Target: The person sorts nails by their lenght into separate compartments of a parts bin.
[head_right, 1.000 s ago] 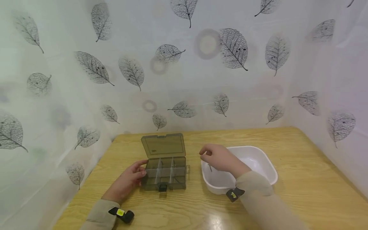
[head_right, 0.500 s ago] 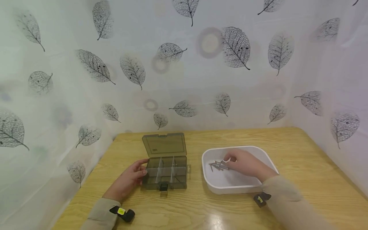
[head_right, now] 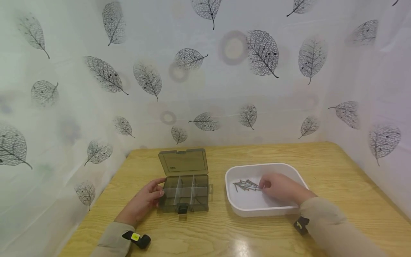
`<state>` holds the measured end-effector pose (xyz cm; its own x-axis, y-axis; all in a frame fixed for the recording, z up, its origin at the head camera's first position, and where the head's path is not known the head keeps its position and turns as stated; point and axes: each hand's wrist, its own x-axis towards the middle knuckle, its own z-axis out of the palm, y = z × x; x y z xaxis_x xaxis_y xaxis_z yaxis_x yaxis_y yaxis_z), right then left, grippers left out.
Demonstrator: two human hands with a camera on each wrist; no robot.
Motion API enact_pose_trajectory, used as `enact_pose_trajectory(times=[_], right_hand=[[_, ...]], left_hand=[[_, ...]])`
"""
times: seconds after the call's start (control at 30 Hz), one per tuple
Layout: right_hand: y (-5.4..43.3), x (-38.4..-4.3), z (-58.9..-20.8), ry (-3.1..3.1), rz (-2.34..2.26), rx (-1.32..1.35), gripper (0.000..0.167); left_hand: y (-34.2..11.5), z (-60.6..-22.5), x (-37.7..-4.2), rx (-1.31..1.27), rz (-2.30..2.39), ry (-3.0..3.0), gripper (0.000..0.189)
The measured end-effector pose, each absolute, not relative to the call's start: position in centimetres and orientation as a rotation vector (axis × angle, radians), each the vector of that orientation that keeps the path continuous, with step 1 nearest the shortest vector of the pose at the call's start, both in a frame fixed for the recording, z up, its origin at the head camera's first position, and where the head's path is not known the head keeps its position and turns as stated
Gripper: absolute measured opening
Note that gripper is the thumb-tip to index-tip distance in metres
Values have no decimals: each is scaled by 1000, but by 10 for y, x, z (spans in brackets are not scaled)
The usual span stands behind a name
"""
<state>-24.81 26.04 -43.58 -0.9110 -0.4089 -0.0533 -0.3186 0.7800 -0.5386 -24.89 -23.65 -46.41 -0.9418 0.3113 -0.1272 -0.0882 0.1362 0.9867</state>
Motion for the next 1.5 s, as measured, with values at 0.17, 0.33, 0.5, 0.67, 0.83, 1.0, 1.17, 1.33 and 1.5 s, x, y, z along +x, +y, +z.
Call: enact_pose_trajectory(times=[0.17, 0.33, 0.5, 0.67, 0.83, 1.0, 1.17, 1.33, 1.5], right_hand=[[261, -250, -444, 2821, -790, -551, 15], [259, -252, -446, 2860, -717, -540, 16], [258, -252, -445, 2889, -694, -568, 17], [258, -252, -446, 2902, -666, -565, 18], [257, -251, -445, 2917, -643, -586, 19], [255, -249, -443, 2918, -614, -603, 21], [254, -248, -441, 2900, -622, -586, 21], [254, -249, -443, 2877, -664, -578, 22], [255, -249, -443, 2841, -768, -598, 20]], left_hand=[[-236, -464, -249, 212, 1879, 2109, 60], [-236, -465, -250, 222, 1882, 2109, 59], [-237, -466, -251, 223, 1879, 2120, 59], [-237, -467, -251, 214, 1876, 2127, 58], [-236, -468, -251, 205, 1875, 2126, 57], [-235, -468, -251, 206, 1877, 2122, 58], [-236, -469, -252, 210, 1872, 2126, 58], [-237, -469, -252, 213, 1868, 2125, 58], [-237, -469, -252, 220, 1865, 2124, 58]])
